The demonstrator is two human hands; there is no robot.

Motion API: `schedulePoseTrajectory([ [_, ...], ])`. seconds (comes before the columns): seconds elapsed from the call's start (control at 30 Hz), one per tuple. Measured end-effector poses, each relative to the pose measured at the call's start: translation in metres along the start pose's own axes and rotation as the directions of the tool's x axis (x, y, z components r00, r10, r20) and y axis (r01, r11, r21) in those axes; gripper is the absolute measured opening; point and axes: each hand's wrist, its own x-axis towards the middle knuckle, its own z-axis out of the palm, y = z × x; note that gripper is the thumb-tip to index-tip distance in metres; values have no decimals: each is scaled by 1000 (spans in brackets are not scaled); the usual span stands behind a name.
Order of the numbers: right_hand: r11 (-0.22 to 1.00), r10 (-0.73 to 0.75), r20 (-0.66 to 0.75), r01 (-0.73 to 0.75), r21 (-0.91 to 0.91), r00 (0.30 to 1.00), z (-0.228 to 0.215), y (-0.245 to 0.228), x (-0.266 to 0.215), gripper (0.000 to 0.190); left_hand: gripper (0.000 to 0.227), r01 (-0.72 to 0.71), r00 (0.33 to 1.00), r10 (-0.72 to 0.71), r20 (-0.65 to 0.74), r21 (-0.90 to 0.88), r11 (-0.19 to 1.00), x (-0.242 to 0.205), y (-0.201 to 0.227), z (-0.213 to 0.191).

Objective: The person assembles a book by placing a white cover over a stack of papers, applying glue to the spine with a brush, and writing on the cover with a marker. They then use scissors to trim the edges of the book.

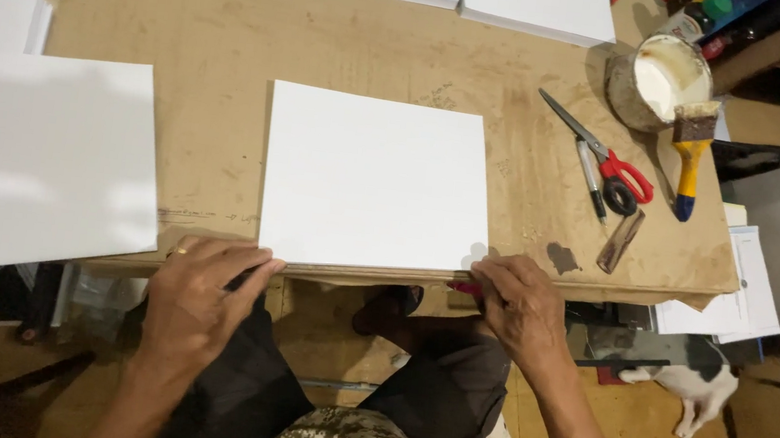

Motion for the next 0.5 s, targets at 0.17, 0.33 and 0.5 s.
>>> schedulePoseTrajectory([
  [0.17,992,-79,41,82,-94,996,4,7,-9,14,24,-133,983,98,157,237,962,0,14,55],
  [0.33,984,-112,80,122,-127,990,8,7,-7,17,42,-303,925,309,219,-62,951,17,61,130],
  [0.5,974,-65,85,82,-211,994,9,14,-12,14,7,-395,914,382,138,82,915,12,53,136],
])
